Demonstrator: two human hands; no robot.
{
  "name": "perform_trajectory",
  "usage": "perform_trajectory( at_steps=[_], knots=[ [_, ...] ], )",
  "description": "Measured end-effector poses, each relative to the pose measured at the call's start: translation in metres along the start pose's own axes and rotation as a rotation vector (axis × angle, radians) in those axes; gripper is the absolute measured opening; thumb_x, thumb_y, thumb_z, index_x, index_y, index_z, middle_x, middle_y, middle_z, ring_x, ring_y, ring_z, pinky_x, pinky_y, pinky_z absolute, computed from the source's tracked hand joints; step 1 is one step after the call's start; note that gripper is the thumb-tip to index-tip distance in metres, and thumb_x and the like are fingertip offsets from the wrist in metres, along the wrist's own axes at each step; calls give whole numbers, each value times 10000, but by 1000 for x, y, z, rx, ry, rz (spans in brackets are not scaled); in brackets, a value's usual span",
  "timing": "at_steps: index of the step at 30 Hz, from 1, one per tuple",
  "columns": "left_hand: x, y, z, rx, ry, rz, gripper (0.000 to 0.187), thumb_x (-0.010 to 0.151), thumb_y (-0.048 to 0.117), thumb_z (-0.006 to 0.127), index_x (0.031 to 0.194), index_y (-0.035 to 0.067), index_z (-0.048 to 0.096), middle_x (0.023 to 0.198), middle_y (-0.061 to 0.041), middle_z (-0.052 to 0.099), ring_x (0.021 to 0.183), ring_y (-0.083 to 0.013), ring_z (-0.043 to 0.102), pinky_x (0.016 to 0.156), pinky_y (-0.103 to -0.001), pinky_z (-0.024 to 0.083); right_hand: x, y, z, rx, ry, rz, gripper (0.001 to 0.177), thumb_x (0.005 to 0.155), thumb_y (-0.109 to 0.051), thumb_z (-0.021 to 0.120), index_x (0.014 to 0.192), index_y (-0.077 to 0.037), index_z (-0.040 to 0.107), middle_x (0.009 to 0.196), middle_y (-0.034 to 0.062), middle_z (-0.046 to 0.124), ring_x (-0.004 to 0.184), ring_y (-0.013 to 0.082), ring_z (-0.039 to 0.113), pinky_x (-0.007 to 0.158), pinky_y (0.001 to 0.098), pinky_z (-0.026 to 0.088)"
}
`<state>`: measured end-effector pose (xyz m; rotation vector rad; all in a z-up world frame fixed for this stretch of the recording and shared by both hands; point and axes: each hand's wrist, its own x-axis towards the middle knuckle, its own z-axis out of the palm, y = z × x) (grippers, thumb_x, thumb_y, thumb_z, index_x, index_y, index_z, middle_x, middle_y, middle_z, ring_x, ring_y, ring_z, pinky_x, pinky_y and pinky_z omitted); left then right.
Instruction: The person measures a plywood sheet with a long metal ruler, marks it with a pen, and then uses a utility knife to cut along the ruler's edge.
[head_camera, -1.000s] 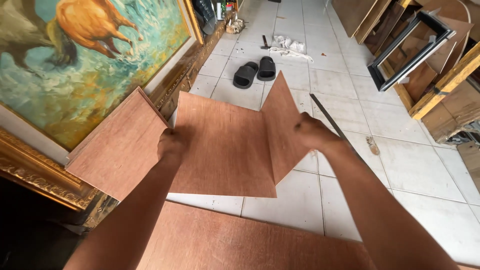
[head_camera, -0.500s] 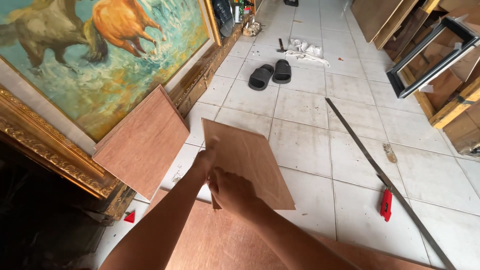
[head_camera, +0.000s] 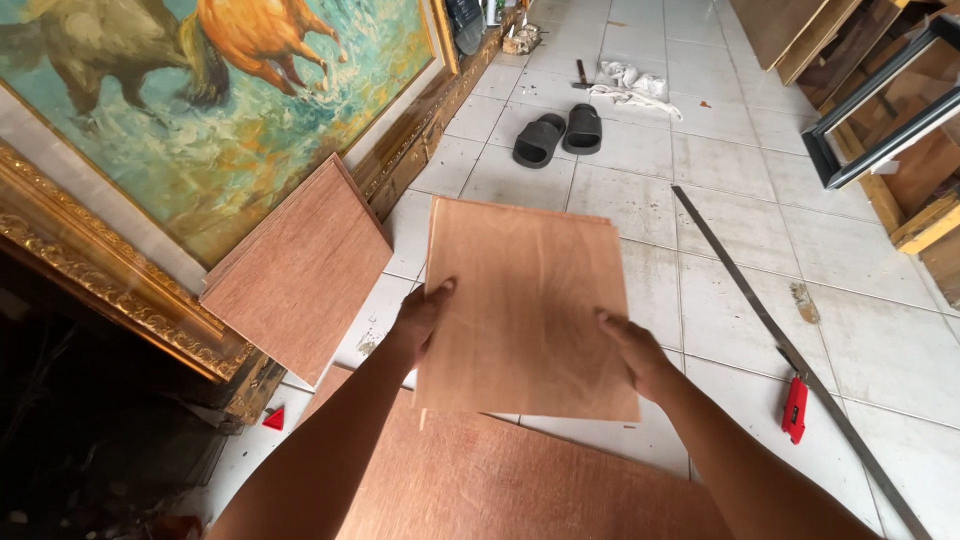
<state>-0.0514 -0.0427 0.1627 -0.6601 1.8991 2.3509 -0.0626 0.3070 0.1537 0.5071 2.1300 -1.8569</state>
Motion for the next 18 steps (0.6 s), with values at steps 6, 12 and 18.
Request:
perform_trajectory(
  at_steps=[6,12,18],
  knots=[
    [-53,48,-10,389,-353,-241,977,1072,764,540,1740,77,345,1767,-314,391,1494,-498,589,1170,-621,565,-32,-42,-13,36,298,146,887,1060,-560,753,1735,-79,437,1713,260,496,1607,459,443,1302,648,370],
    [-33,1,-29,424,-308,-192,739,1087,616,682,1503,6,650,1426,-239,765,1299,-440,751,1061,-599,638,7,-11,-25,-66,443,159,1012,976,-640,810,1708,-31,466,1659,293,520,1588,482,443,1285,667,343],
    [7,-37,-51,530,-317,-338,1055,1033,813,690,1575,-82,551,1469,-349,671,1250,-456,763,1057,-552,649,11,3,-17,-100,433,108,986,965,-640,820,1686,-39,521,1641,312,539,1568,523,457,1256,696,362]
  ],
)
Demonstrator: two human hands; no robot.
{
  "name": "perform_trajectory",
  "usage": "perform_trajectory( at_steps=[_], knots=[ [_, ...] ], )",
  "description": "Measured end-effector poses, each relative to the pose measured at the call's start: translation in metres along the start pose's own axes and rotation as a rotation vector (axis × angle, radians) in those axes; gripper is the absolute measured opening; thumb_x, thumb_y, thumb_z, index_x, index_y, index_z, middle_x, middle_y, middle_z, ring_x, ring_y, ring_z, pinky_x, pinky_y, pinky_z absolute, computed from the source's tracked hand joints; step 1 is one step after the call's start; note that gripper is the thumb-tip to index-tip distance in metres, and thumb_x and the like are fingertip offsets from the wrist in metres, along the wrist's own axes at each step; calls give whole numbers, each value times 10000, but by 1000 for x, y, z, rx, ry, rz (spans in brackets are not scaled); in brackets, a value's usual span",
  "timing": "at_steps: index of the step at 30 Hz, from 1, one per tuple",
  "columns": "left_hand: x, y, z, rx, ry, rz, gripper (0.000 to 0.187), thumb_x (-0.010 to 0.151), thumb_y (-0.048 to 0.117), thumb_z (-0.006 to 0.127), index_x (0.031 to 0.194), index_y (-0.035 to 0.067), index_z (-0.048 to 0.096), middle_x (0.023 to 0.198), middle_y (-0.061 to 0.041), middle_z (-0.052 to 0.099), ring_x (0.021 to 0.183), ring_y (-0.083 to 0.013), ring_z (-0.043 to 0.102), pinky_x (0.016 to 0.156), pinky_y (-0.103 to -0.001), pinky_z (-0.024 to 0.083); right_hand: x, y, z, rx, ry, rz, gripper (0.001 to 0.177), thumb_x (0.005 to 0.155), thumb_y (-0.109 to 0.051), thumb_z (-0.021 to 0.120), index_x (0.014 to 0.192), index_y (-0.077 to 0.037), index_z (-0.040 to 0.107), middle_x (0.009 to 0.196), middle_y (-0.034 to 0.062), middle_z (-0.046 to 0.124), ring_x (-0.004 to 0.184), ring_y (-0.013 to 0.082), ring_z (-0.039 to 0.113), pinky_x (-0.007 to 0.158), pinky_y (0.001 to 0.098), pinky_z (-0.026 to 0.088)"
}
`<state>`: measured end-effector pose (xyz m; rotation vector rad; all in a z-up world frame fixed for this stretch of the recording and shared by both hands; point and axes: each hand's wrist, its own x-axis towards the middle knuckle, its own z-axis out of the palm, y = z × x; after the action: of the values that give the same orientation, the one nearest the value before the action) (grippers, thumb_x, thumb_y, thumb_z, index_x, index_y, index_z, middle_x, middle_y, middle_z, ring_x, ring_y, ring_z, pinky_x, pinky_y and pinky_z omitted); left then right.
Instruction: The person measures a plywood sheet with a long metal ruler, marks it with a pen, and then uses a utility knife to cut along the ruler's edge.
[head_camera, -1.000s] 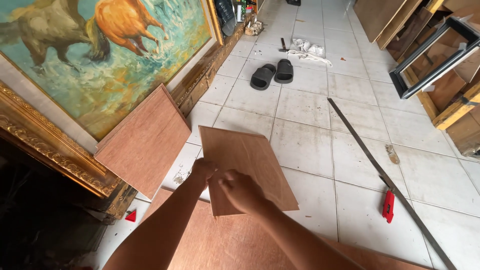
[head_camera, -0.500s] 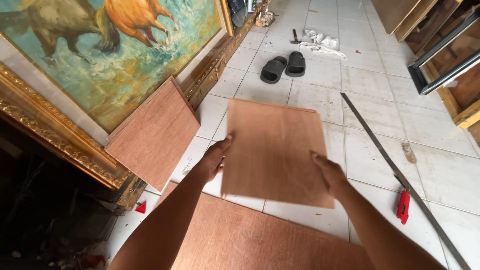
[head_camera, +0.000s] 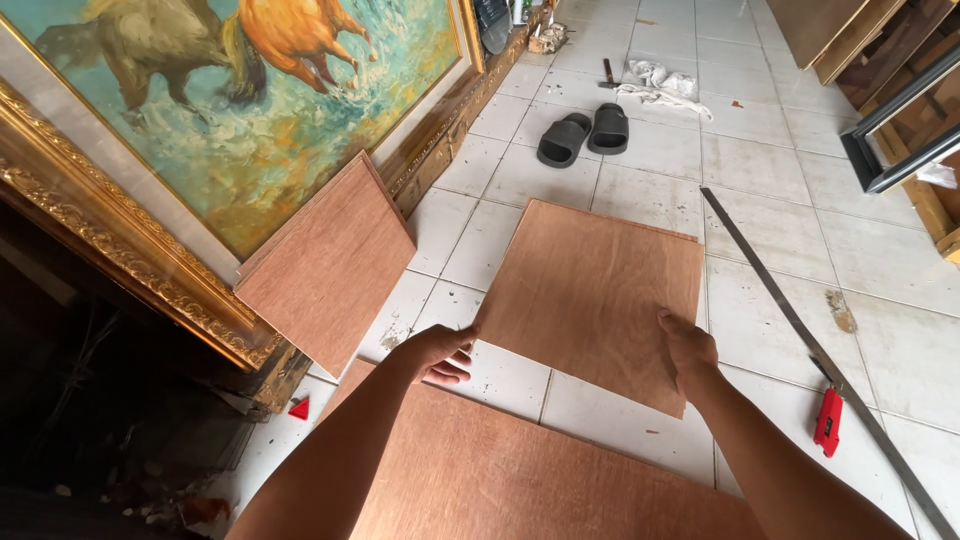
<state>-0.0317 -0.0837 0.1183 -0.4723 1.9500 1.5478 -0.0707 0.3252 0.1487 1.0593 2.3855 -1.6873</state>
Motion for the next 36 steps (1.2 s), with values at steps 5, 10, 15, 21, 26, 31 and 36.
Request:
perform_trajectory(
  at_steps=[5,10,15,21,26,31,36],
  knots=[
    [-14,6,15,-207,-47,65,719,1146,588,583,1560,1,603,1408,-202,678,1229,-333,679,1033,-425,572,5,-4,-2,37,-60,63,979,993,-631,805,1711,-50,480,1654,283,524,1574,494,460,1261,687,362],
    [-17,19,32,-447,36,260,386,1153,483,522,1033,160,694,916,-26,525,808,-177,510,690,-338,429,32,14,-3,129,-172,179,953,1029,-556,821,1729,-46,424,1657,270,529,1555,460,494,1232,663,422],
    [-31,37,46,-817,-197,554,405,1188,486,547,899,203,574,770,34,442,732,-103,450,675,-268,408,32,31,2,175,-396,346,936,1015,-568,811,1717,-55,463,1627,272,592,1461,496,588,1108,678,534],
    [-16,16,32,-772,11,454,358,1114,259,675,1470,269,642,1245,23,691,1078,-152,683,987,-371,561,40,26,5,233,-362,334,940,995,-559,852,1673,-16,491,1548,293,639,1412,499,626,1084,666,550],
    [-26,19,25,-838,67,329,323,1165,478,573,1374,261,690,1366,18,734,1258,-251,707,1143,-472,566,55,24,9,228,-349,260,920,1003,-529,870,1653,3,493,1513,299,650,1392,479,641,1076,665,558],
    [11,-13,0,-1056,405,180,259,1159,355,566,1369,205,587,1174,-20,775,1043,-212,796,903,-313,721,28,-27,54,351,-512,10,483,1175,-326,632,1589,-95,538,1382,180,703,1247,431,701,1067,651,559],
    [-5,-18,-13,-1431,507,59,657,1132,573,584,1664,238,394,1459,-107,612,1229,-400,751,1050,-493,691,0,-90,156,343,-688,-175,533,1100,-357,656,1554,-162,456,1282,138,629,1088,432,716,903,649,666]
  ],
)
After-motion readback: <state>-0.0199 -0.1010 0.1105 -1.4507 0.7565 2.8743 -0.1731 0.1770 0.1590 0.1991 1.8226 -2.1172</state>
